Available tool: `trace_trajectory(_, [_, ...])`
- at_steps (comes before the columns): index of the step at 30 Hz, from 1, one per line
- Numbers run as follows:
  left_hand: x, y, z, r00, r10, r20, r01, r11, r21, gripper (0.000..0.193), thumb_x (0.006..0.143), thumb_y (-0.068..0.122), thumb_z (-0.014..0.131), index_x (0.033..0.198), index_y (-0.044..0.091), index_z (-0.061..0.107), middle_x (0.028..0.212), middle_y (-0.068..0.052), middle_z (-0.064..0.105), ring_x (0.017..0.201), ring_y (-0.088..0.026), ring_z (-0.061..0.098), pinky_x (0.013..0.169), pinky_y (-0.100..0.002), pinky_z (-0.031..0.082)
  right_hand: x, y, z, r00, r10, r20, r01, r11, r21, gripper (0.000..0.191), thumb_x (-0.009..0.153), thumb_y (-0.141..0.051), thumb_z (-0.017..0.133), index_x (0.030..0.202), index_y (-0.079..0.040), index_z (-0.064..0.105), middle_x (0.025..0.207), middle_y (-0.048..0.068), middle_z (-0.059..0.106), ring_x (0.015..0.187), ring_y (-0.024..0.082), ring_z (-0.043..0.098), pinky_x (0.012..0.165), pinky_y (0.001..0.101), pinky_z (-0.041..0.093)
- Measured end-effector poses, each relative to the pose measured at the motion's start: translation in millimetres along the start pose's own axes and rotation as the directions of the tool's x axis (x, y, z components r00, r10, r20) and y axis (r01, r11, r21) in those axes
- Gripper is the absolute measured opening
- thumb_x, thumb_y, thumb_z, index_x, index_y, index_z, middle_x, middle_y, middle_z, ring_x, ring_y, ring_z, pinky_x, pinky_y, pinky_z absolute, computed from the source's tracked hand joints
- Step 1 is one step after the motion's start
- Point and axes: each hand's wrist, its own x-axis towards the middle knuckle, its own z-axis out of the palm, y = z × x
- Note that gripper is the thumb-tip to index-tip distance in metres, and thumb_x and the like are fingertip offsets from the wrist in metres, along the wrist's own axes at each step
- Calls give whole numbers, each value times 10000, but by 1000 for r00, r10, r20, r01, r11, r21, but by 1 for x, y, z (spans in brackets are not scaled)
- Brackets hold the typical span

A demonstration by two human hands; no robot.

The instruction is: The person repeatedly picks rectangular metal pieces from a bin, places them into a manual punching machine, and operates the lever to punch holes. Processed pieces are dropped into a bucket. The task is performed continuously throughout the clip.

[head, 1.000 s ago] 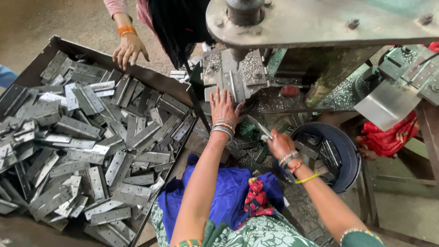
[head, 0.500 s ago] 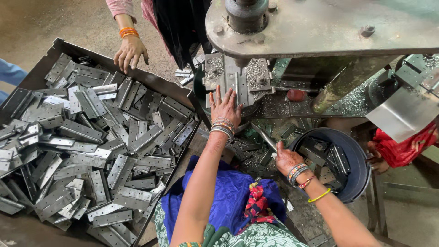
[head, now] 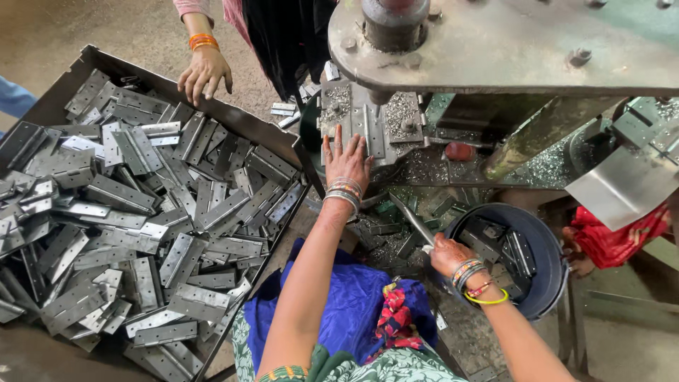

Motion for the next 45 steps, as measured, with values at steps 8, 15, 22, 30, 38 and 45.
trace_trajectory(8, [11, 2, 3, 999, 6, -42, -7, 1000, -20, 594, 1008, 431, 460, 1519, 127, 453, 1612, -36, 378, 1558, -358, 24, 1242, -584, -59, 24, -37, 38, 994, 45, 103, -51, 997, 57, 387, 952, -257, 453, 1254, -18, 488, 1014, 277, 727, 961, 469, 721, 830, 571, 570])
trace_trajectory(15, [19, -5, 14, 997, 18, -75, -19, 1000, -15, 552, 1036, 395, 426, 1537, 162, 429, 1641, -7, 362, 1578, -344, 46, 1253, -581, -57, 18, 2, 3, 1000, -24, 12, 24, 1000, -15, 344, 934, -233, 473, 1177, 1, 540, 999, 283, 721, 964, 456, 719, 843, 546, 575])
trace_trajectory(22, [45, 4, 4, 999, -28, -26, 28, 999, 22, 595, 1041, 412, 377, 1580, 163, 352, 1664, -1, 298, 1569, -346, 5, 1236, -574, -88, 23, -26, 20, 996, -30, 84, 35, 998, -54, 353, 942, -224, 478, 1185, 27, 526, 994, 286, 722, 952, 434, 733, 833, 537, 584])
trace_trajectory(30, [38, 2, 1, 999, 7, 51, -13, 993, 121, 618, 1046, 469, 328, 1594, 183, 312, 1681, 31, 233, 1579, -298, -29, 1239, -568, -120, 13, -9, 5, 998, -41, 48, 43, 999, -29, 340, 940, -276, 506, 1140, -4, 544, 1025, 281, 722, 986, 450, 708, 873, 546, 562])
trace_trajectory(38, [67, -7, -2, 998, -45, 45, 40, 995, 96, 593, 1068, 453, 334, 1595, 180, 326, 1696, 33, 248, 1589, -321, -14, 1243, -574, -107, 10, -30, -11, 999, -37, 21, 39, 997, -65, 352, 942, -319, 521, 1129, -22, 555, 1018, 282, 727, 985, 461, 707, 880, 551, 565])
trace_trajectory(45, [49, -5, -15, 995, -74, 61, 71, 996, 60, 606, 1052, 417, 409, 1596, 165, 323, 1681, -8, 269, 1585, -315, 61, 1260, -572, -67, 18, -55, 30, 996, -20, 84, 23, 999, -39, 390, 953, -366, 541, 1147, -29, 569, 989, 304, 725, 958, 487, 708, 859, 574, 566])
